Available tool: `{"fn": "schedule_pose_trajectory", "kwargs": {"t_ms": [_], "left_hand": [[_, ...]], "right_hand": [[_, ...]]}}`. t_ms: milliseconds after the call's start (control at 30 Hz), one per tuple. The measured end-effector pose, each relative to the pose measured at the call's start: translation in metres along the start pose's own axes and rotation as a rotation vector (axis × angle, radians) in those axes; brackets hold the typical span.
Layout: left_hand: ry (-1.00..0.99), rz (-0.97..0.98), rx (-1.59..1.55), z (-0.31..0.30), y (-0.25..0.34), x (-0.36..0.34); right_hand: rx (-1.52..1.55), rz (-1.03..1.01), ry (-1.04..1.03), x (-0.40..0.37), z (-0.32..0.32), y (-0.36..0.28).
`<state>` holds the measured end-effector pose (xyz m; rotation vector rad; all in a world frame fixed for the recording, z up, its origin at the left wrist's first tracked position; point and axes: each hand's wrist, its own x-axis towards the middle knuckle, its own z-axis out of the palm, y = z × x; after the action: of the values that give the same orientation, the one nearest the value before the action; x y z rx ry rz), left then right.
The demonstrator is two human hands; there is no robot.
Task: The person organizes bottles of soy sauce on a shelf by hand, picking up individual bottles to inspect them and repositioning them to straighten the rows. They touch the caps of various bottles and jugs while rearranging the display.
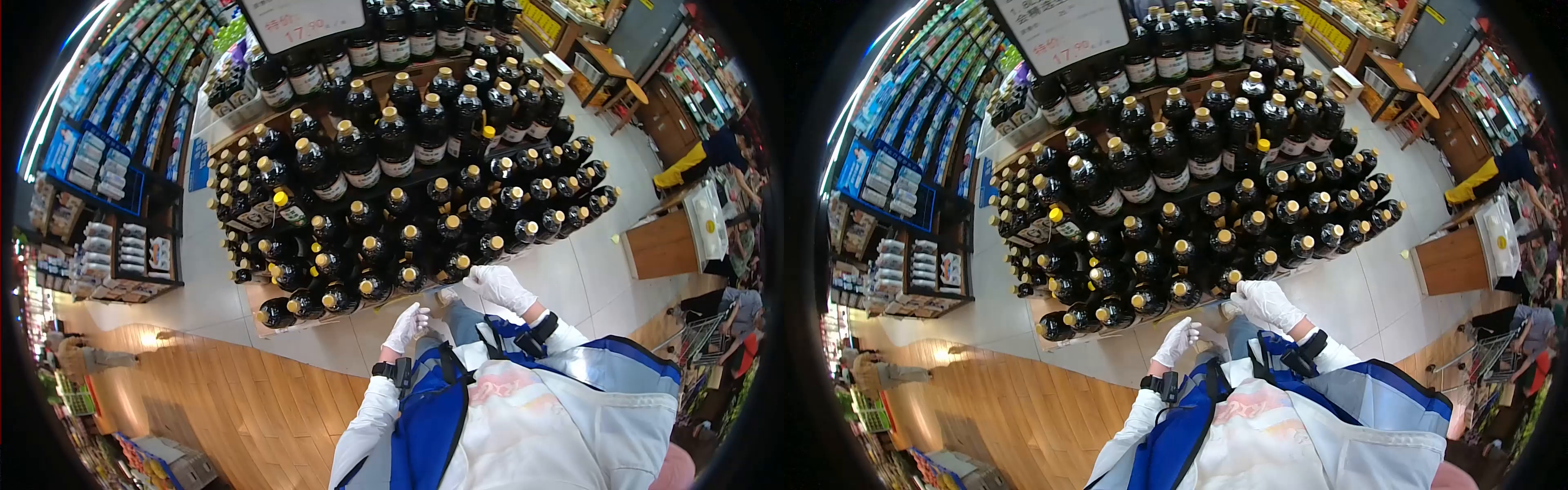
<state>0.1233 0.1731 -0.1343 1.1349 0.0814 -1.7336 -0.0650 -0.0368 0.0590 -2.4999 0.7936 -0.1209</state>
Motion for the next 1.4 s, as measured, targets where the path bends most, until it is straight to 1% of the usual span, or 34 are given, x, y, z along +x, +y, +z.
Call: {"fn": "schedule_pose_trajectory", "kwargs": {"t_ms": [67, 167, 200, 300, 367, 500, 567, 600, 700, 733, 833, 867, 1000, 1033, 1100, 1200, 1233, 1300, 1333, 1400], "left_hand": [[-0.001, -0.006, 0.079, 0.011, 0.005, 0.002], [0.019, 0.037, 0.182, 0.03, 0.017, 0.002], [0.05, 0.074, 0.207, 0.041, 0.021, -0.002], [0.139, 0.088, 0.279, 0.065, 0.032, -0.006], [0.131, 0.103, 0.21, 0.075, 0.032, 0.003], [0.196, 0.187, 0.041, 0.106, 0.03, 0.017], [0.239, 0.252, 0.002, 0.122, 0.029, 0.033], [0.25, 0.276, -0.008, 0.132, 0.027, 0.042], [0.526, 0.45, -0.007, 0.171, 0.021, 0.068], [0.519, 0.499, -0.044, 0.168, 0.015, 0.082], [0.644, 0.567, -0.056, 0.17, 0.007, 0.099], [0.716, 0.577, -0.018, 0.174, 0.006, 0.101], [0.864, 0.601, 0.145, 0.193, 0.012, 0.097], [0.897, 0.604, 0.219, 0.192, 0.012, 0.096], [0.984, 0.545, 0.435, 0.19, 0.013, 0.091], [1.025, 0.458, 0.645, 0.196, 0.024, 0.079], [1.037, 0.383, 0.746, 0.202, 0.033, 0.07], [1.025, 0.333, 0.836, 0.216, 0.049, 0.055], [1.021, 0.327, 0.898, 0.213, 0.051, 0.056], [1.015, 0.32, 1.027, 0.205, 0.057, 0.054]], "right_hand": [[0.033, 0.053, 0.006, -0.007, -0.003, 0.013], [0.065, 0.094, 0.024, -0.008, -0.009, 0.029], [0.076, 0.125, -0.001, -0.007, -0.015, 0.031], [0.056, 0.119, -0.083, -0.003, -0.03, 0.048], [0.079, 0.127, -0.118, -0.002, -0.041, 0.067], [0.126, 0.082, -0.189, 0.006, -0.066, 0.114], [0.094, 0.06, -0.206, 0.011, -0.078, 0.139], [0.055, 0.017, -0.197, 0.013, -0.083, 0.152], [0.034, -0.093, -0.157, 0.021, -0.099, 0.176], [0.038, -0.147, -0.142, 0.024, -0.1, 0.183], [0.068, -0.222, -0.171, 0.029, -0.106, 0.192], [0.061, -0.239, -0.192, 0.031, -0.105, 0.195], [0.028, -0.307, -0.219, 0.033, -0.109, 0.201], [0.036, -0.321, -0.224, 0.034, -0.108, 0.203], [0.04, -0.344, -0.211, 0.037, -0.108, 0.204], [0.066, -0.348, -0.218, 0.044, -0.112, 0.203], [0.059, -0.356, -0.211, 0.046, -0.113, 0.204], [0.05, -0.38, -0.201, 0.053, -0.114, 0.203], [0.026, -0.417, -0.173, 0.057, -0.115, 0.201], [0.04, -0.4, -0.16, 0.066, -0.117, 0.196]]}}
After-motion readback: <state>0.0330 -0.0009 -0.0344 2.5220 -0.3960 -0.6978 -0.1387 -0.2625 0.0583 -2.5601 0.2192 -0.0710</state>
